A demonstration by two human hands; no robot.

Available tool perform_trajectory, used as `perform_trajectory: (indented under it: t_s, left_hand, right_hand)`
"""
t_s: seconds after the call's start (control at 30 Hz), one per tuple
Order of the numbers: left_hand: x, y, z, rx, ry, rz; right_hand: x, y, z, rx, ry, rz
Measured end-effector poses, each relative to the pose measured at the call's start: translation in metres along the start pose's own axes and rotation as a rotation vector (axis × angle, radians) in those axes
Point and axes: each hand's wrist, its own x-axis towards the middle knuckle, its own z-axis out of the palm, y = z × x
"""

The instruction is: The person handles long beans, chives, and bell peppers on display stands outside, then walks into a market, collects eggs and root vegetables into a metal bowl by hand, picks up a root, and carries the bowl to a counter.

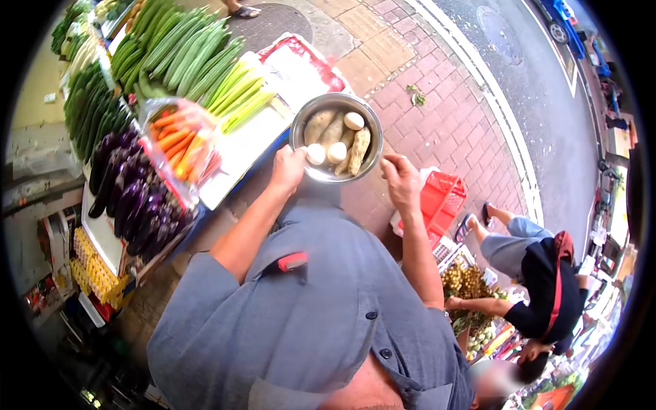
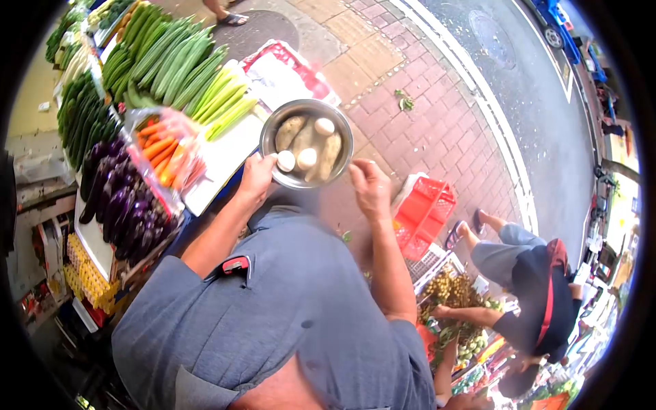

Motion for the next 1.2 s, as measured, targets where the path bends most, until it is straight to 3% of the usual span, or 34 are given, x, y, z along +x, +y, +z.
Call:
perform_trajectory:
  t_s: [0.03, 0.1, 0.13, 0.17, 0.2, 0.27, 0.33, 0.37, 0.47, 0.5, 0.57, 0.63, 0.7, 0.93, 1.07, 1.1, 1.2]
  left_hand:
    - [0.035, -0.01, 0.024, -0.047, -0.017, 0.039]
    - [0.092, 0.019, 0.072, 0.01, -0.025, 0.13]
    - [0.099, 0.033, 0.089, 0.06, -0.03, 0.058]
    - [0.103, 0.058, 0.107, 0.111, -0.039, -0.013]
    - [0.122, 0.063, 0.128, -0.03, -0.038, 0.008]
    - [0.15, 0.104, 0.165, -0.01, -0.003, 0.082]
    - [0.198, 0.101, 0.196, 0.171, 0.017, 0.207]
    - [0.211, 0.12, 0.21, 0.266, 0.029, 0.259]
    - [0.245, 0.17, 0.253, 0.206, 0.081, 0.042]
    - [0.272, 0.162, 0.265, 0.243, 0.074, 0.094]
    - [0.289, 0.184, 0.294, 0.116, 0.073, -0.042]
    - [0.344, 0.182, 0.319, -0.096, 0.102, -0.016]
    - [0.368, 0.195, 0.337, -0.085, 0.17, -0.043]
    - [0.472, 0.261, 0.357, -0.283, 0.356, -0.059]
    - [0.538, 0.292, 0.341, -0.273, 0.422, -0.14]
    - [0.559, 0.305, 0.335, -0.416, 0.41, -0.083]
    - [0.624, 0.33, 0.315, -0.441, 0.473, -0.078]
  right_hand:
    - [0.027, -0.007, 0.002, -0.164, 0.048, -0.175]
    - [0.088, -0.024, 0.0, -0.529, 0.1, -0.247]
    - [0.106, -0.031, -0.01, -0.688, 0.11, -0.279]
    - [0.112, -0.035, -0.022, -0.763, 0.112, -0.261]
    - [0.141, -0.04, -0.029, -0.823, 0.136, -0.269]
    - [0.194, -0.049, -0.05, -0.898, 0.146, -0.268]
    - [0.249, -0.047, -0.073, -0.939, 0.109, -0.275]
    - [0.274, -0.052, -0.084, -0.905, 0.099, -0.23]
    - [0.353, -0.067, -0.111, -0.816, 0.061, -0.108]
    - [0.382, -0.074, -0.123, -0.802, 0.043, -0.076]
    - [0.433, -0.078, -0.154, -0.739, 0.007, -0.064]
    - [0.501, -0.081, -0.18, -0.473, -0.057, 0.029]
    - [0.529, -0.122, -0.205, -0.313, -0.144, 0.146]
    - [0.671, -0.149, -0.232, 0.153, -0.274, 0.068]
    - [0.771, -0.154, -0.216, 0.085, -0.243, 0.059]
    - [0.796, -0.151, -0.208, 0.079, -0.231, 0.059]
    - [0.868, -0.144, -0.185, -0.093, -0.202, 0.074]
